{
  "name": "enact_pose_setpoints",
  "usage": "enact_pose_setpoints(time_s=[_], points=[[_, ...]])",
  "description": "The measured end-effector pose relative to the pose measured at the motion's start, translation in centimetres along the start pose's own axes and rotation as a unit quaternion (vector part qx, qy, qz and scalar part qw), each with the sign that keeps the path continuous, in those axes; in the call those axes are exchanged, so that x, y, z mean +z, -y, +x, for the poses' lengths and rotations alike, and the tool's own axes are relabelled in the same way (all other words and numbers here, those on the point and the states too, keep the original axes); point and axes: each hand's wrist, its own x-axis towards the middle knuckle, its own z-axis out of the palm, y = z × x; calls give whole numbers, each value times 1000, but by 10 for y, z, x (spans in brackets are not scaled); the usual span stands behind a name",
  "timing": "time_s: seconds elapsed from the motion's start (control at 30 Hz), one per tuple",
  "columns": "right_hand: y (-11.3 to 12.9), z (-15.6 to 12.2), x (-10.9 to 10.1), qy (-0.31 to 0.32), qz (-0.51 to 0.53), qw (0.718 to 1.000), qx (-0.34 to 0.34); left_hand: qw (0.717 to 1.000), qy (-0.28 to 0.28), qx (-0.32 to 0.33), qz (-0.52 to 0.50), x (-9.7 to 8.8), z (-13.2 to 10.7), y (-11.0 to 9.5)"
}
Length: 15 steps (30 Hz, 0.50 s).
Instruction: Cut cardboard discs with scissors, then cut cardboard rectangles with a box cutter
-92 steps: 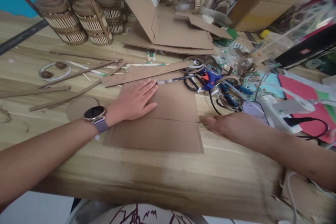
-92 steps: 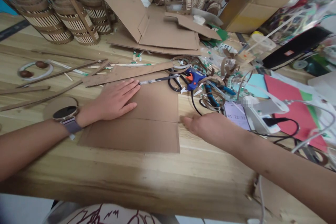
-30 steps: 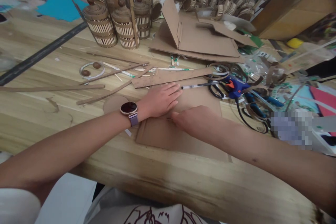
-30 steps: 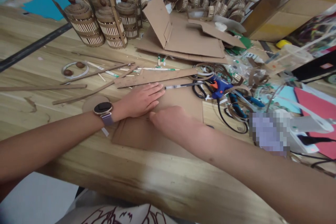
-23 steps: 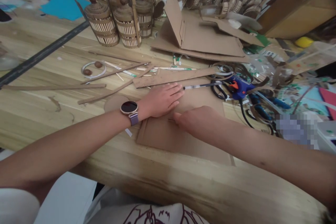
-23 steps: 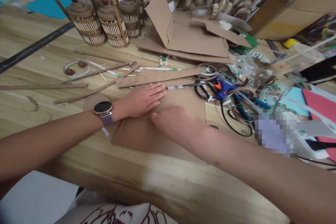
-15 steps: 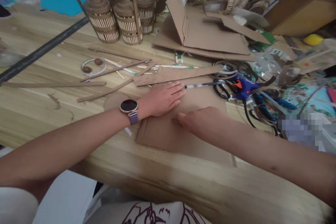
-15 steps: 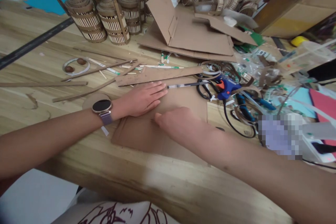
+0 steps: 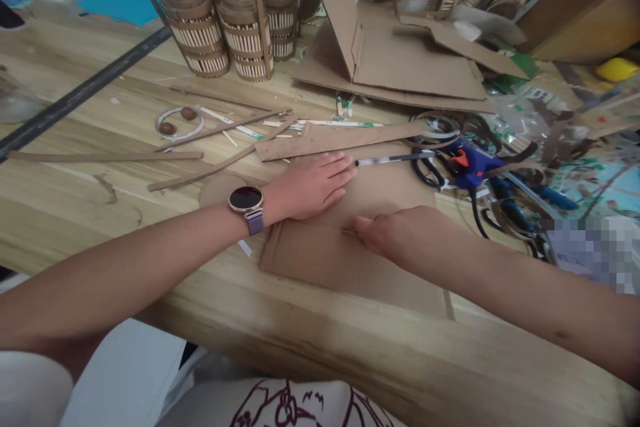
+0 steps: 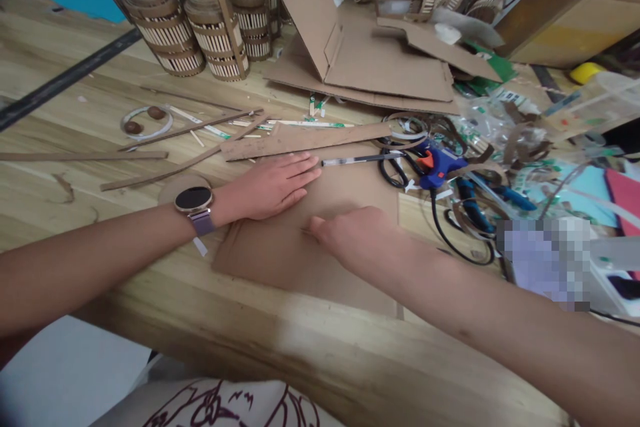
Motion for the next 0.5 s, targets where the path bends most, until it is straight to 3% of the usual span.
enact_pose_setpoints(time_s=[0.5], points=[[-22,-22,36,-60,17,998,-10,999,-33,13,6,5,-2,4]])
